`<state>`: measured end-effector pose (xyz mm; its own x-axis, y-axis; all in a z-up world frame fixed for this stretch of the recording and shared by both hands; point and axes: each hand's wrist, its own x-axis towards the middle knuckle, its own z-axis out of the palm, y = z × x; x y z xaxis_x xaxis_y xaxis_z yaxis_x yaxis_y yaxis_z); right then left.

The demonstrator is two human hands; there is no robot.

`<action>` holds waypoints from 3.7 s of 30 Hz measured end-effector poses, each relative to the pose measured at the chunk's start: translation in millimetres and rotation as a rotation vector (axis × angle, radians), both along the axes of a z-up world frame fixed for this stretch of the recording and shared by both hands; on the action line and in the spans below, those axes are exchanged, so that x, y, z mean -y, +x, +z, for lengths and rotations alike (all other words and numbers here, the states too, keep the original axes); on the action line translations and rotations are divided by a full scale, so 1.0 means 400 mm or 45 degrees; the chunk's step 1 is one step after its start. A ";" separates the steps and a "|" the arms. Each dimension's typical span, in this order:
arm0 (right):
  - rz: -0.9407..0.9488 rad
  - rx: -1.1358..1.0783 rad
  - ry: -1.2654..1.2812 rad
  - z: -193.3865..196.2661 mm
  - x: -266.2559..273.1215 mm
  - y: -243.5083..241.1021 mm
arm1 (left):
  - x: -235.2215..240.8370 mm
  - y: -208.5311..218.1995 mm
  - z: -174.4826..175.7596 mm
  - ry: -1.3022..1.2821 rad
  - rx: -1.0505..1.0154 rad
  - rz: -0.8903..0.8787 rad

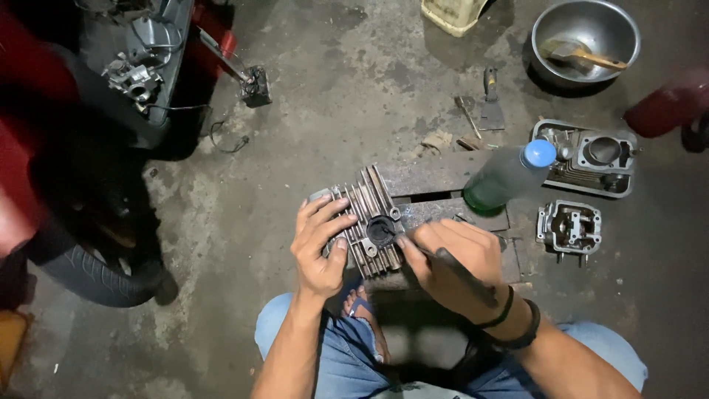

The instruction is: Scraping carbon deposits from a motorcycle engine cylinder head using a manual tool

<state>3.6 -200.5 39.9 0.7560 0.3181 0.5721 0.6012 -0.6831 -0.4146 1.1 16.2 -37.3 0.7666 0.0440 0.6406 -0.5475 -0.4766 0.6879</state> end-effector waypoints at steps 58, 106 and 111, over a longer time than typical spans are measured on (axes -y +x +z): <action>0.006 -0.275 0.335 0.014 0.084 0.009 | -0.005 0.070 0.031 -0.084 -0.242 0.062; 0.144 0.113 -0.293 0.047 -0.056 0.125 | -0.032 0.095 0.069 -0.135 -0.369 -0.018; 0.197 0.189 -0.534 0.024 -0.055 0.138 | -0.035 0.092 0.060 -0.136 -0.398 -0.019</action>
<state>58.8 -178.3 49.5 0.6009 0.6477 0.4684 0.7414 -0.6707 -0.0237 37.9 30.1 -13.3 0.9265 0.0857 0.3663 -0.3079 -0.3867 0.8693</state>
